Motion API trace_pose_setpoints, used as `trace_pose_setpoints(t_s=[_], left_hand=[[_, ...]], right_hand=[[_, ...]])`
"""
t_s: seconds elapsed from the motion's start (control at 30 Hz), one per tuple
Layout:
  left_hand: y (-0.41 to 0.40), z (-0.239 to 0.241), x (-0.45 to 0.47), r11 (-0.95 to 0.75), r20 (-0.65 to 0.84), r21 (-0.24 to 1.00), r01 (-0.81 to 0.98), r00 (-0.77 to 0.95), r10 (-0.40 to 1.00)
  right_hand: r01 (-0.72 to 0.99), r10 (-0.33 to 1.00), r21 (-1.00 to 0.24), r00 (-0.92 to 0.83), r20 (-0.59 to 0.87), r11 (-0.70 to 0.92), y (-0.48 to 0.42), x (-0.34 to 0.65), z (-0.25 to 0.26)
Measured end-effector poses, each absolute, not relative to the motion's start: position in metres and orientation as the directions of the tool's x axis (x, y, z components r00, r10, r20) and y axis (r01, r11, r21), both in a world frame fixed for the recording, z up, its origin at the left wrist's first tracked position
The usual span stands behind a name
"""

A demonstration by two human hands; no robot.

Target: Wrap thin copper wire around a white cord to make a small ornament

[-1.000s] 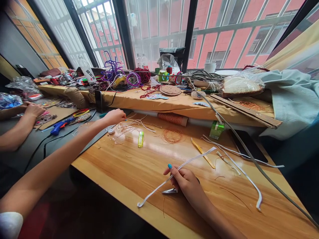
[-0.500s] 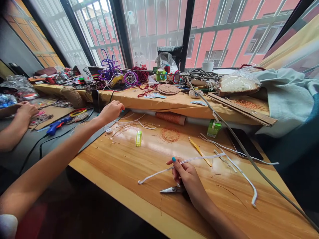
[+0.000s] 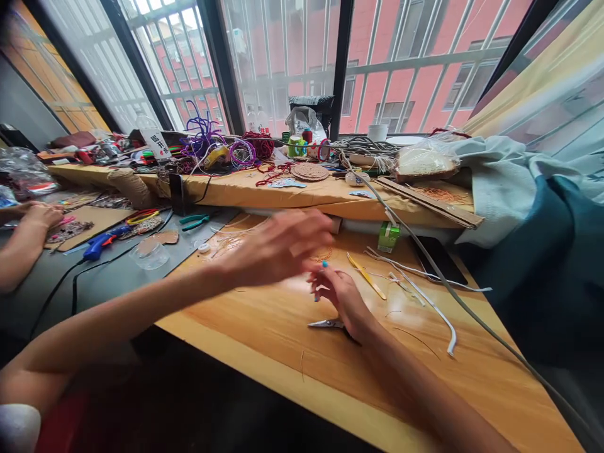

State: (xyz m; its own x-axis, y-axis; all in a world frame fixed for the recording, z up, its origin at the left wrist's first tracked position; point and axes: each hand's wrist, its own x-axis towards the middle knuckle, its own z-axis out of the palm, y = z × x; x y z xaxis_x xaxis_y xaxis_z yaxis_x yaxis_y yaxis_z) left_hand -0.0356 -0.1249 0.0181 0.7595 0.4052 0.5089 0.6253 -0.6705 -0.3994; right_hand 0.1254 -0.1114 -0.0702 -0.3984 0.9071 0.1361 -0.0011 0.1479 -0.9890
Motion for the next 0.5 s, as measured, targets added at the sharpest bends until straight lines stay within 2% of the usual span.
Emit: trace_pose_setpoints(t_s=[0.07,0.1,0.17,0.23,0.3,0.43,0.5], left_hand=[[-0.150,0.004,0.005,-0.801,0.384,-0.518,0.300,0.918,0.095],[-0.158,-0.004,0.024,-0.813,0.367,-0.533,0.234,0.930,0.027],[-0.164,-0.017,0.056,-0.803,0.348,-0.582,0.128,0.932,-0.103],[-0.158,-0.026,0.079,-0.793,0.415,-0.576,0.199,0.907,-0.074],[-0.145,-0.029,0.093,-0.799,0.471,-0.543,0.260,0.881,-0.033],[-0.111,-0.018,0.088,-0.744,0.558,-0.607,0.280,0.817,-0.147],[-0.090,-0.008,0.074,-0.694,0.527,-0.677,0.245,0.820,-0.225]], right_hand=[[0.062,0.880,-0.981,-0.456,0.134,0.182,-0.111,0.105,-0.058],[0.064,0.864,-0.987,-0.493,0.098,0.148,-0.110,0.092,-0.051],[-0.003,0.791,-1.000,-0.611,-0.014,-0.019,-0.105,0.068,-0.033],[-0.099,0.668,-0.968,-0.739,-0.083,-0.229,-0.097,0.049,-0.012],[-0.166,0.613,-0.932,-0.787,-0.072,-0.322,-0.087,0.039,0.011],[-0.230,0.725,-0.934,-0.687,-0.043,-0.273,-0.060,0.039,0.050],[-0.216,0.763,-0.948,-0.646,-0.040,-0.233,-0.041,0.044,0.061]])
